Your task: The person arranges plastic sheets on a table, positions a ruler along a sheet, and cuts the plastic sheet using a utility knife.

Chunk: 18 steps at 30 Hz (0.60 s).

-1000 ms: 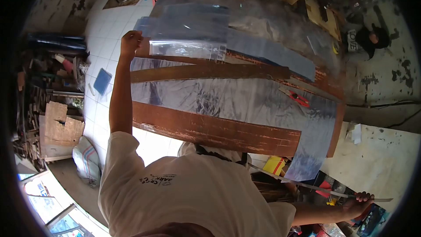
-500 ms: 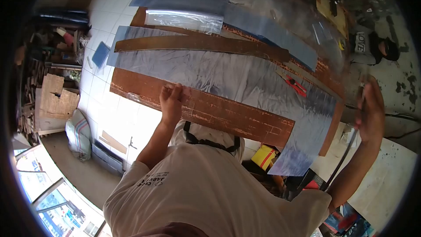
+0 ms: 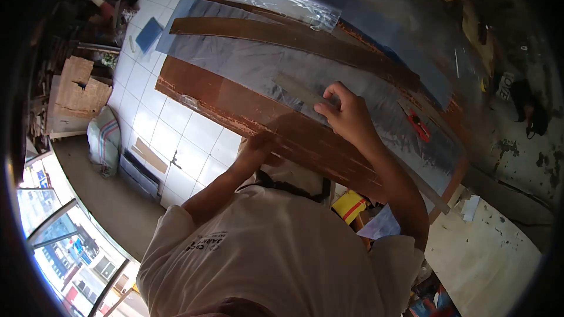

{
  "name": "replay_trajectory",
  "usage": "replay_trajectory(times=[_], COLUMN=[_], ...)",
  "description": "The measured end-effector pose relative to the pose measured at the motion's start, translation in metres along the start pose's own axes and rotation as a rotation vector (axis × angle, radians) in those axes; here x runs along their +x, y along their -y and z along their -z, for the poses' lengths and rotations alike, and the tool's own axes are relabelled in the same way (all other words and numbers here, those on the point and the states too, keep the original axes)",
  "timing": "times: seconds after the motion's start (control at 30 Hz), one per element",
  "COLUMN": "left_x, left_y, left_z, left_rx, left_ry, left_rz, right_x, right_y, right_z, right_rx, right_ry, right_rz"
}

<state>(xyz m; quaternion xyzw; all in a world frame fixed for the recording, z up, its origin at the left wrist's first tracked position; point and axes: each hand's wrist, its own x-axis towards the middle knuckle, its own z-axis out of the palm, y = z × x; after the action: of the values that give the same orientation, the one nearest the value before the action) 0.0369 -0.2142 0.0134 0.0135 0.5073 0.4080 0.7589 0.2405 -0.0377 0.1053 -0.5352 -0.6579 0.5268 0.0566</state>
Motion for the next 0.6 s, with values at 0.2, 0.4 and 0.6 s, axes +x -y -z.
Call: replay_trajectory(times=[0.2, 0.4, 0.6], left_x=[0.041, 0.076, 0.085], left_y=[-0.067, -0.104, -0.104], left_z=[0.051, 0.074, 0.084], left_rx=[1.182, 1.398, 1.255], left_ry=[-0.590, -0.864, -0.769], left_rz=[-1.160, -1.152, -1.180], right_x=[0.078, 0.124, 0.135], right_y=[0.002, 0.012, 0.021], right_z=[-0.061, -0.088, -0.098], right_rx=[-0.060, -0.087, 0.017], right_ry=[-0.075, -0.044, -0.027], right_rz=[0.086, 0.014, -0.124])
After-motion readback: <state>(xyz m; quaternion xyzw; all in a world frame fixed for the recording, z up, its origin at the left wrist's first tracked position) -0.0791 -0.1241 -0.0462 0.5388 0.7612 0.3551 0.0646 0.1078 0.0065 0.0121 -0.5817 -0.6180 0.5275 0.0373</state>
